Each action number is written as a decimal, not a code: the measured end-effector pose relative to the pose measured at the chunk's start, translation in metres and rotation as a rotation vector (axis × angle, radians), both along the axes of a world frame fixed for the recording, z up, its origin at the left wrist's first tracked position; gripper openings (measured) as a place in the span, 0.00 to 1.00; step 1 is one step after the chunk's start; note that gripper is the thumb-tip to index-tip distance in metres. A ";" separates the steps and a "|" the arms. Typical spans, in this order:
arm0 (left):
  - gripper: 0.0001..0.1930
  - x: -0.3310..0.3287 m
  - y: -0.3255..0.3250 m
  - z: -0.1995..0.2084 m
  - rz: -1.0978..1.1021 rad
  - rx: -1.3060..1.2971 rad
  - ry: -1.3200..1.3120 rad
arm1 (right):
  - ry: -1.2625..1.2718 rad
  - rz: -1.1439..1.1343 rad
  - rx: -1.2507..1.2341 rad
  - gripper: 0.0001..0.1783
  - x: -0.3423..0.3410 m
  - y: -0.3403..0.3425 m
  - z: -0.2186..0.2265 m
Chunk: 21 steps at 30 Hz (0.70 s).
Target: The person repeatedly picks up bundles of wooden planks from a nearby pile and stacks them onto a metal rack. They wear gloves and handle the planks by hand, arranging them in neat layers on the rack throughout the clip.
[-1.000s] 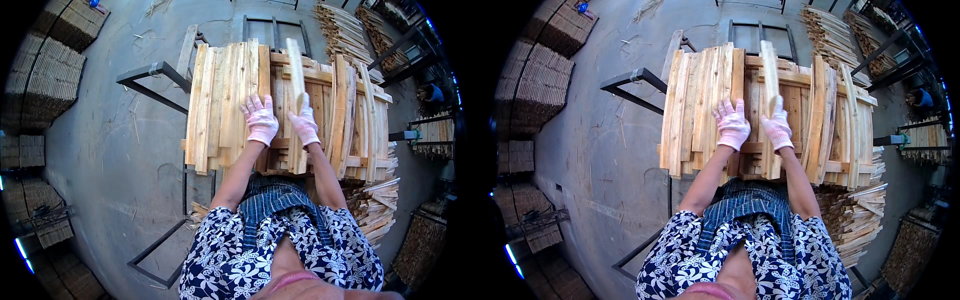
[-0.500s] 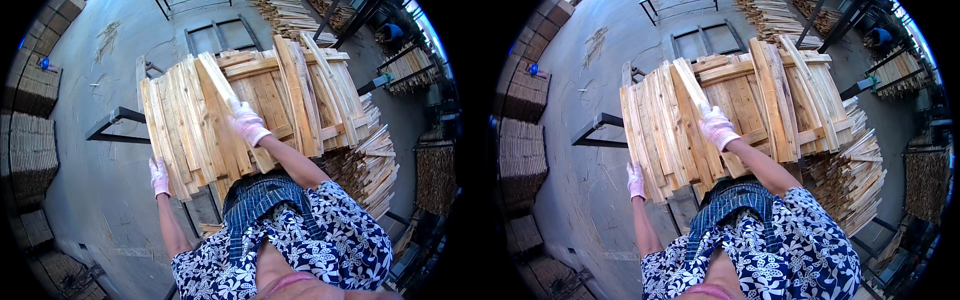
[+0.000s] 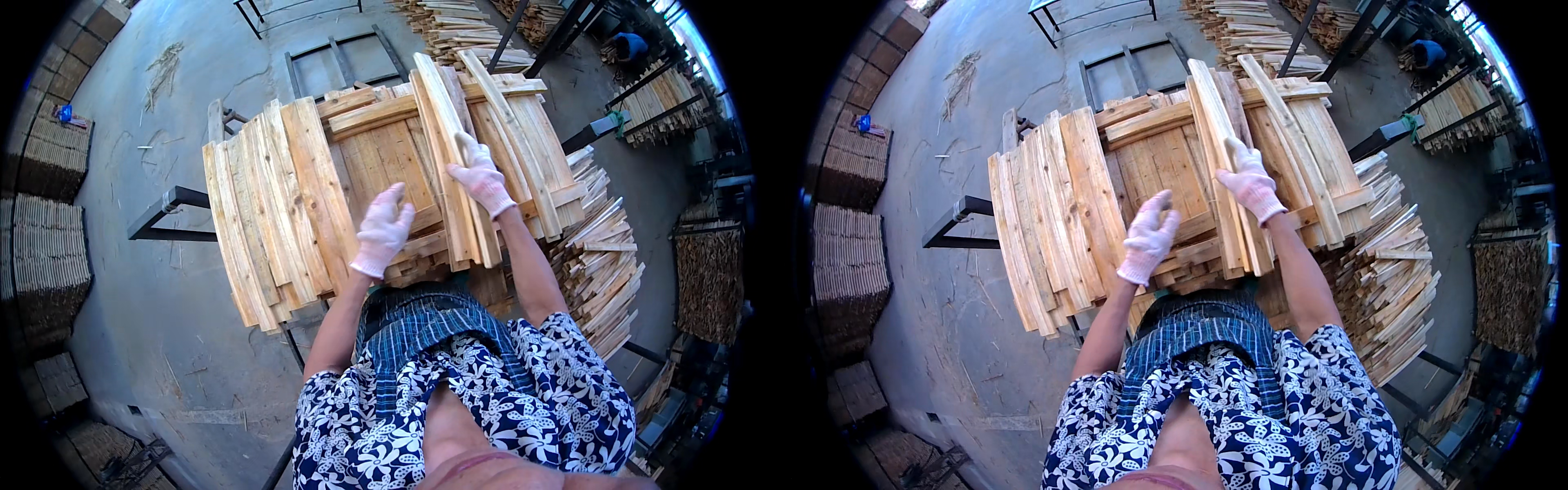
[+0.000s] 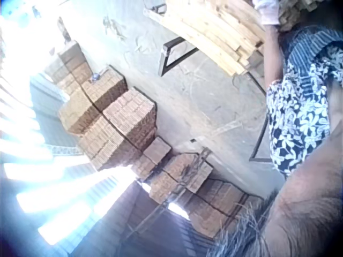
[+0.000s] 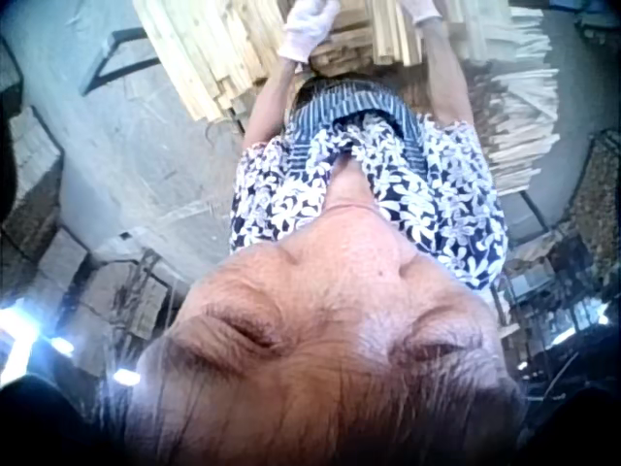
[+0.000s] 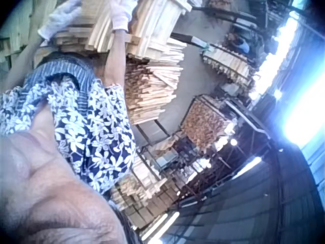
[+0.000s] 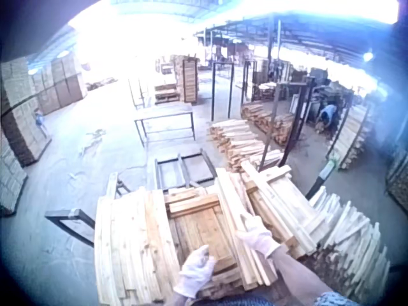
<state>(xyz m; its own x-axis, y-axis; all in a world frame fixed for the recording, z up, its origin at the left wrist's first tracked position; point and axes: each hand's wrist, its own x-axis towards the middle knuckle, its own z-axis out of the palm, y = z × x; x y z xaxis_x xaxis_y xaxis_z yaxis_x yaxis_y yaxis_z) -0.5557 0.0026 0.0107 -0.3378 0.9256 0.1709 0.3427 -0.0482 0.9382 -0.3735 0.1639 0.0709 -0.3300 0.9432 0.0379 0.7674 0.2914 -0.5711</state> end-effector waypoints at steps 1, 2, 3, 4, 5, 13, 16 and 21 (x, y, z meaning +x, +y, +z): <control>0.23 0.014 0.013 0.003 -0.055 -0.088 -0.052 | 0.013 0.009 -0.031 0.42 0.015 0.002 0.006; 0.26 0.024 0.024 0.006 -0.096 -0.125 -0.027 | 0.038 0.021 -0.033 0.43 0.032 0.001 0.010; 0.30 0.034 0.034 0.010 -0.062 -0.151 0.016 | 0.056 0.002 -0.019 0.42 0.044 0.003 0.008; 0.33 0.046 0.046 0.015 -0.037 -0.246 0.074 | 0.098 0.015 0.029 0.42 0.057 0.005 0.003; 0.38 0.058 0.061 0.021 -0.020 -0.334 0.103 | -0.008 -0.033 0.038 0.41 0.065 0.012 -0.006; 0.58 0.129 0.131 0.031 0.111 -0.611 0.225 | 0.118 -0.022 -0.174 0.35 0.098 0.074 -0.084; 0.54 0.121 0.133 0.014 0.107 -0.577 0.197 | -0.078 -0.116 -0.242 0.35 0.084 0.064 -0.089; 0.52 0.113 0.130 0.000 0.129 -0.367 0.070 | 0.394 -0.033 -0.357 0.49 0.074 0.052 -0.088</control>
<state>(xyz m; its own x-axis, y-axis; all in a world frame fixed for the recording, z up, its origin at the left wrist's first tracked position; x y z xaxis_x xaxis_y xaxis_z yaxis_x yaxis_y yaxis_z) -0.4429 0.1321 0.0103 -0.4548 0.8800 -0.1368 0.3878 0.3340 0.8591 -0.2997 0.2160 -0.0174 -0.3257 0.9296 -0.1726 0.4805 0.0056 -0.8770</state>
